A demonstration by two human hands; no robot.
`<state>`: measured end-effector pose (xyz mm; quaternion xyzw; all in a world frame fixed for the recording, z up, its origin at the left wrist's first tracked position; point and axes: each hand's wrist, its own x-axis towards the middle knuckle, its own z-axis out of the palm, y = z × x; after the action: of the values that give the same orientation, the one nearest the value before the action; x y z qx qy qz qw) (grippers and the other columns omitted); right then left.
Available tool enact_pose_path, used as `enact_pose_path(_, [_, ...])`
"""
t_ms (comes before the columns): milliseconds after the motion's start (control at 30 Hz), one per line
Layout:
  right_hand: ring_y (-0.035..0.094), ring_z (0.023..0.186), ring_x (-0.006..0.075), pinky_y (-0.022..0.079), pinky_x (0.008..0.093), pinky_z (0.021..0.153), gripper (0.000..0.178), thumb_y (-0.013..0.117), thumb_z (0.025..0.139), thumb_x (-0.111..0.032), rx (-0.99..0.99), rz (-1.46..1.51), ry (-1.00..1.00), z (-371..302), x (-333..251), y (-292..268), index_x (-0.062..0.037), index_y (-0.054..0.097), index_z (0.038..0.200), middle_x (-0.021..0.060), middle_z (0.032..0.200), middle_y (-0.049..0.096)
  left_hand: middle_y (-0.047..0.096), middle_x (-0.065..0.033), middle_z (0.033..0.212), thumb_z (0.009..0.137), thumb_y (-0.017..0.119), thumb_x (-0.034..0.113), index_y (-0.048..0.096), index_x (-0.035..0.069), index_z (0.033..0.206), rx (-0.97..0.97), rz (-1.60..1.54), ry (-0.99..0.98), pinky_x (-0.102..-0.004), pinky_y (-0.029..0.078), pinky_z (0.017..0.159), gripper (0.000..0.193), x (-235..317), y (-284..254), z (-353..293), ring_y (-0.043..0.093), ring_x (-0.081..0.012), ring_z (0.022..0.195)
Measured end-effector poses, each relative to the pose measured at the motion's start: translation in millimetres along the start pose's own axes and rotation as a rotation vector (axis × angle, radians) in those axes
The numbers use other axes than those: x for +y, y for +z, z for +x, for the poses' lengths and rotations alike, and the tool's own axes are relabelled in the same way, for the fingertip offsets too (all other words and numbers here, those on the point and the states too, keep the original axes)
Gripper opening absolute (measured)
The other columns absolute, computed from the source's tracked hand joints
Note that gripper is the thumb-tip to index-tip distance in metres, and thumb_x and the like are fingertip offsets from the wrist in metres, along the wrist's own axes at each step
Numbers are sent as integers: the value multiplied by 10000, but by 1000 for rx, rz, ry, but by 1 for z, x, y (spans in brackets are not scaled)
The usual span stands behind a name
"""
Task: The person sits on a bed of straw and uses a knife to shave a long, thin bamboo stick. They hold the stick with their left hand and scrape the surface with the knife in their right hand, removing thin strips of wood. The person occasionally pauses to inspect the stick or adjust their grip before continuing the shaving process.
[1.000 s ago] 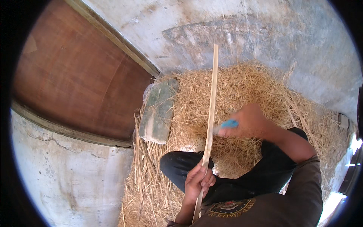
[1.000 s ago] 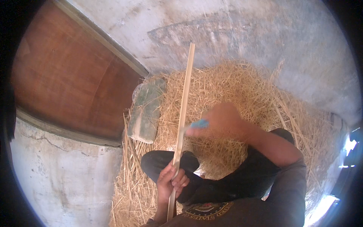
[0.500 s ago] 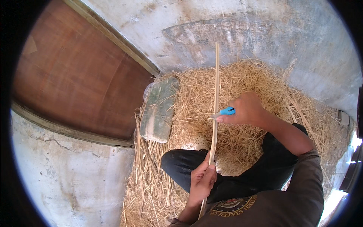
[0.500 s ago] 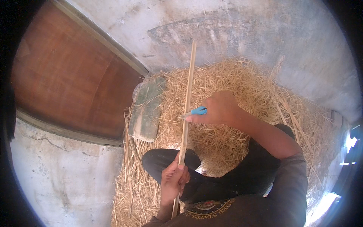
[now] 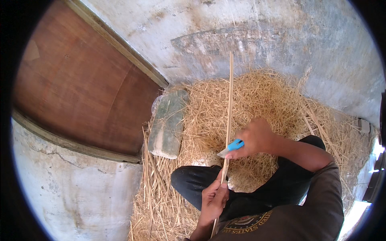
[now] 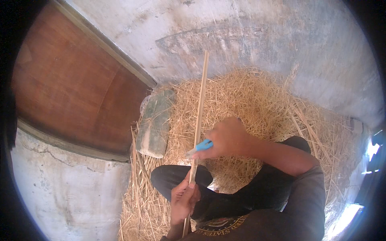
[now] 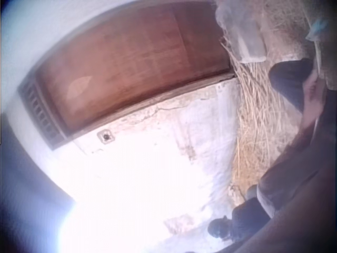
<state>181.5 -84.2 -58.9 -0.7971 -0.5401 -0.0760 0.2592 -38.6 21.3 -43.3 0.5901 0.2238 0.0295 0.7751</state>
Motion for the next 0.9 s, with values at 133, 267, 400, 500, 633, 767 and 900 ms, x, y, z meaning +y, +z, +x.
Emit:
enact_pose_path(133, [523,379,228,401,374,391,762,500,691,-817,29,-85,167,14,36,-8,-85,586,500,70,403,468,369,41,580,994,439,129,347,25,1418,-59,-121,41,-194,290,465,446,-1,0,-7,327,-45,492])
enact_pose_path(267, [497,359,219,387,342,385,691,579,688,-768,-3,-186,400,18,76,-11,-105,584,496,39,381,434,351,38,563,991,434,131,354,14,1410,-113,-174,-24,-204,295,477,442,-3,8,-16,314,-51,476])
enact_pose_path(400, [473,350,211,361,351,377,692,550,700,-780,-98,26,77,-10,9,-2,-119,595,502,33,382,428,328,37,531,986,423,134,369,-3,1394,-39,-100,-48,-219,284,481,434,-2,7,-15,294,-54,441])
enact_pose_path(500, [487,364,221,365,359,371,821,426,671,-878,-122,-119,123,-4,31,-6,-93,592,497,78,397,452,347,36,564,995,421,130,337,-1,1412,-82,-78,-52,-204,295,474,445,-5,2,-16,317,-55,479])
enact_pose_path(633, [484,361,214,354,346,368,823,447,635,-891,-39,-118,76,4,42,-13,-92,580,487,55,388,436,366,33,585,1001,417,129,317,10,1426,-128,-108,-9,-190,299,465,453,-7,2,-14,336,-54,496])
enact_pose_path(767, [432,348,184,317,330,359,756,513,643,-849,-29,-177,120,13,49,-15,-112,542,477,17,382,397,320,33,550,990,425,141,367,-3,1394,-67,-55,-29,-233,298,513,433,-1,7,-15,301,-63,481])
enact_pose_path(900, [419,350,172,323,337,363,738,518,673,-826,-12,-247,390,24,107,-30,-114,519,474,8,390,394,334,33,569,988,434,146,370,-8,1391,-104,-76,-66,-240,305,522,436,-6,3,-27,313,-65,505])
